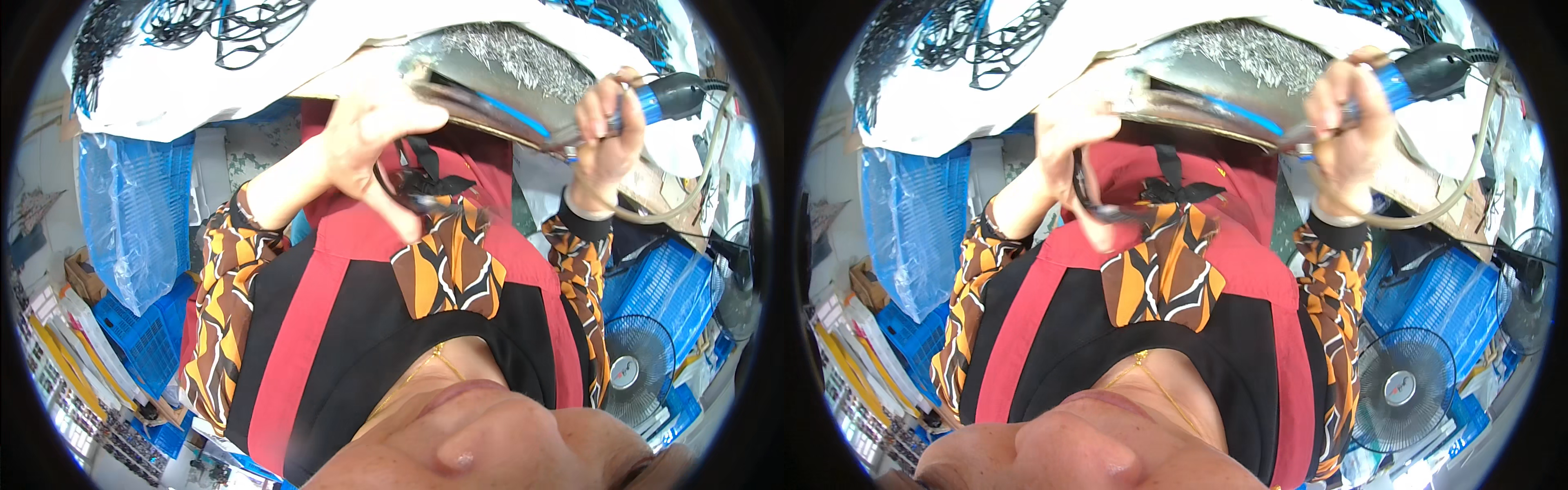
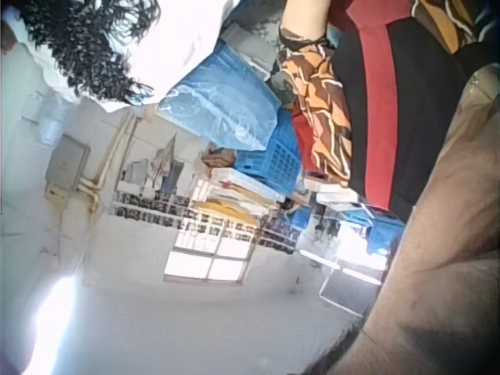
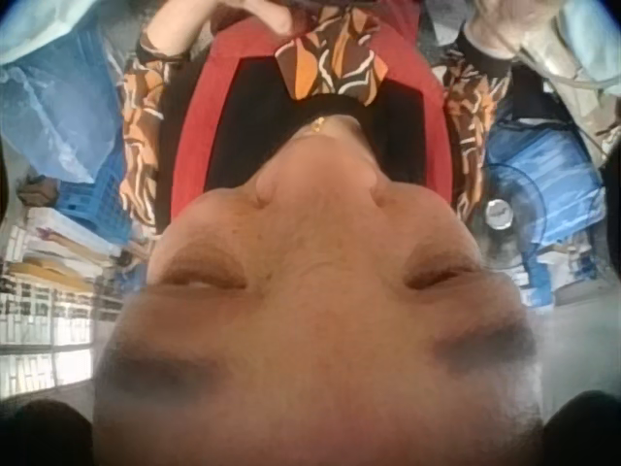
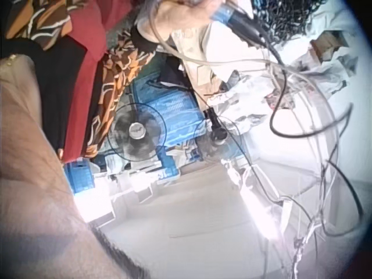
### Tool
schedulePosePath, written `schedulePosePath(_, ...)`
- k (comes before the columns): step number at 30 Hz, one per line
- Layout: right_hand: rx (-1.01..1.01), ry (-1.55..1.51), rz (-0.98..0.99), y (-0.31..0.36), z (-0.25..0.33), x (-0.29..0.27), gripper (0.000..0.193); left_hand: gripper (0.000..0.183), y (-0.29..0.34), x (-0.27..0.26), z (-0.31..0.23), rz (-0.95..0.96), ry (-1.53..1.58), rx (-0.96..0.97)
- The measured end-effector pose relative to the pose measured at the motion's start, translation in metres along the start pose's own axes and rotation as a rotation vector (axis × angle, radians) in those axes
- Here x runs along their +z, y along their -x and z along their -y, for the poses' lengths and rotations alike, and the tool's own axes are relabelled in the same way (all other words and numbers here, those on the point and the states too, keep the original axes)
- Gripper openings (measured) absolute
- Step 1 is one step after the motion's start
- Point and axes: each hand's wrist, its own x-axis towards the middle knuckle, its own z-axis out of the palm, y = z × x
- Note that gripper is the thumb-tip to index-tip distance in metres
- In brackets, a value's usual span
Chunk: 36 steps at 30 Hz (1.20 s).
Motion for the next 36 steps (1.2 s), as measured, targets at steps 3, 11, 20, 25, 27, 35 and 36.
schedulePosePath(3, -0.115, 0.311, -0.250, -0.025, 0.032, -0.049, 0.025, 0.060, 0.008, -0.050, -0.031, -0.014, -0.316, -0.107)
schedulePosePath(11, -0.848, 1.618, -0.636, -0.037, 0.056, -0.092, 0.062, 0.033, 0.045, -0.104, -0.060, 0.227, -1.098, 0.010)
schedulePosePath(20, -0.910, 1.673, -0.319, -0.035, 0.025, -0.034, 0.046, 0.067, 0.005, -0.078, 0.021, 0.350, -1.087, -0.435)
schedulePosePath(25, -0.632, 1.418, -0.238, -0.036, 0.016, -0.020, 0.028, 0.093, 0.000, -0.141, 0.020, 0.226, -1.111, -0.525)
schedulePosePath(27, -0.639, 1.465, 0.115, -0.054, 0.003, -0.005, 0.031, 0.090, 0.002, -0.150, 0.021, 0.415, -1.076, -0.695)
schedulePosePath(35, -0.274, 1.912, 0.547, -0.198, -0.098, 0.079, 0.032, 0.068, 0.031, -0.124, 0.013, 0.447, -0.855, -0.752)
schedulePosePath(36, -0.130, 2.045, 0.538, -0.209, -0.112, 0.082, 0.038, 0.067, 0.032, -0.123, 0.013, 0.428, -0.844, -0.711)
